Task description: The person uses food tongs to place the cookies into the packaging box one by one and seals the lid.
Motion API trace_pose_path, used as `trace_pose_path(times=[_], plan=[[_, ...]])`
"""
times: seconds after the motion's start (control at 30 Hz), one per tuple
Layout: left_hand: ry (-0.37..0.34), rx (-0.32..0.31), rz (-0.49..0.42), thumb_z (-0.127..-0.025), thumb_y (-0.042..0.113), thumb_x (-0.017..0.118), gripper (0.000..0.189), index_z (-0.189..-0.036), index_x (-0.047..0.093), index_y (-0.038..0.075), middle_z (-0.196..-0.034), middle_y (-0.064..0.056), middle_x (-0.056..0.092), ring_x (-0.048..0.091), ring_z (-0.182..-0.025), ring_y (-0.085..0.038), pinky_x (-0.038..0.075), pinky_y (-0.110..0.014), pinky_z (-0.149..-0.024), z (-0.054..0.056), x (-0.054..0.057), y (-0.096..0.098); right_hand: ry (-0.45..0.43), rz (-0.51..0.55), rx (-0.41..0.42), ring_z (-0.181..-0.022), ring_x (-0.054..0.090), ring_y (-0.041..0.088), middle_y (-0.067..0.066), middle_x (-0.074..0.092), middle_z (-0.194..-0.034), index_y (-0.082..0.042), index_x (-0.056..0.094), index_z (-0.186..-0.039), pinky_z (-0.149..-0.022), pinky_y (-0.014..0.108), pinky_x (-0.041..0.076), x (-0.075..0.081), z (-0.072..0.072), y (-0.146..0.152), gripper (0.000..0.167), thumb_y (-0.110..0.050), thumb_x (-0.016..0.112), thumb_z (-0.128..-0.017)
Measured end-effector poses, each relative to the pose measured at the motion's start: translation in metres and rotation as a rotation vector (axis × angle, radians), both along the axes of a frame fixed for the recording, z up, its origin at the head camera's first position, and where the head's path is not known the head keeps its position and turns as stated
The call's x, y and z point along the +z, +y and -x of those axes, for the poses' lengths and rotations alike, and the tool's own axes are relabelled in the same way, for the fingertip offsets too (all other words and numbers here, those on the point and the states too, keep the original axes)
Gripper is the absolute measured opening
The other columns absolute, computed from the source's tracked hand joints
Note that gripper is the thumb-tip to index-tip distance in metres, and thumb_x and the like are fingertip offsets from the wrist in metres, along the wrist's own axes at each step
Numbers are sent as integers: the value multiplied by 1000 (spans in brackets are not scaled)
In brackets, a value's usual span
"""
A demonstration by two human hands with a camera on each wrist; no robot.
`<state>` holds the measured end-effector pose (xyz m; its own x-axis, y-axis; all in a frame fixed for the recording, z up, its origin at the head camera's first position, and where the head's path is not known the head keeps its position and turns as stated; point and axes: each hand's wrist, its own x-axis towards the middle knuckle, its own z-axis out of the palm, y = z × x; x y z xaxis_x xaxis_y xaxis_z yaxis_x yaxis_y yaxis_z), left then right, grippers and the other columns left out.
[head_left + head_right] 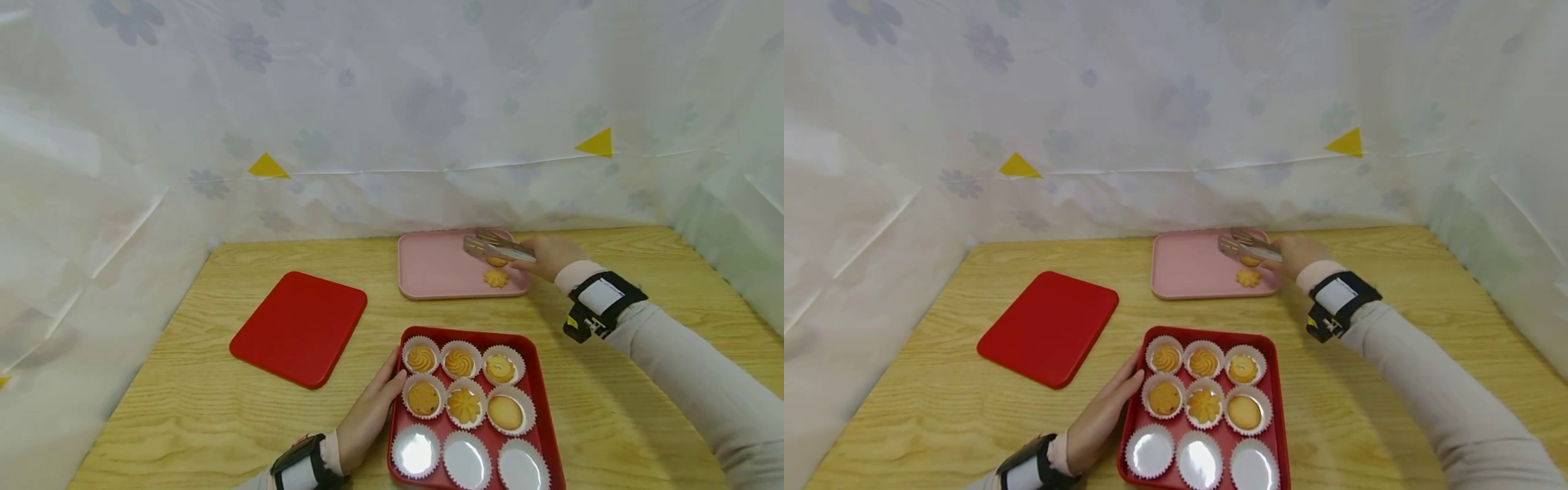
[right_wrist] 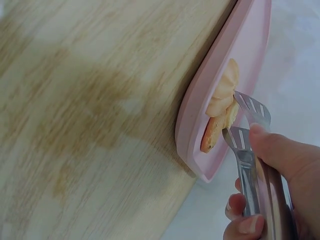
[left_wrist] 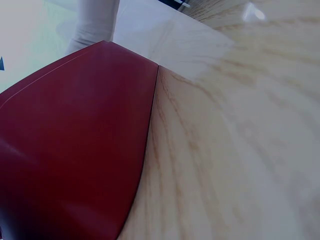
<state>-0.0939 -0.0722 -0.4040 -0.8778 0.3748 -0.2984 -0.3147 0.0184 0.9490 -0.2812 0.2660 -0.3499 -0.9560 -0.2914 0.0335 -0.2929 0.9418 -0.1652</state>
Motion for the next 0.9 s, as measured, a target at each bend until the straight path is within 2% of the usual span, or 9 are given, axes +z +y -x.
trace_pose_path(times=[0.23, 0.43, 0.63, 0.9], plan=[[-4, -5, 11, -103, 40, 41, 65, -157, 13, 15, -162, -14, 13, 4, -148, -36, 8, -60, -116, 1, -1, 0, 4, 24, -20, -67, 54, 23, 12, 66, -84, 3, 67, -112, -60, 38, 45, -2, -4, 1, 42, -31, 72, -87], [-11, -3, 19, -103, 41, 41, 66, -157, 13, 15, -162, -14, 13, 5, -148, -37, 9, -61, -116, 1, 0, 0, 2, 57, -42, -65, 52, 22, 10, 63, -79, 3, 66, -114, -56, 33, 40, -5, -7, 3, 44, -34, 70, -89], [-19, -3, 22, -103, 41, 41, 66, -157, 13, 16, -162, -14, 13, 5, -148, -38, 10, -61, -116, 1, 0, 0, 17, 75, -34, -65, 52, 22, 10, 62, -79, 5, 65, -115, -57, 32, 40, -3, -10, 5, 47, -33, 70, -89], [-11, -6, -2, -103, 40, 41, 66, -157, 12, 16, -162, -14, 12, 4, -148, -36, 8, -59, -117, 1, -1, 0, 9, 105, -26, -66, 52, 21, 7, 61, -78, 1, 67, -111, -58, 32, 38, 1, -16, 4, 40, -32, 70, -89]])
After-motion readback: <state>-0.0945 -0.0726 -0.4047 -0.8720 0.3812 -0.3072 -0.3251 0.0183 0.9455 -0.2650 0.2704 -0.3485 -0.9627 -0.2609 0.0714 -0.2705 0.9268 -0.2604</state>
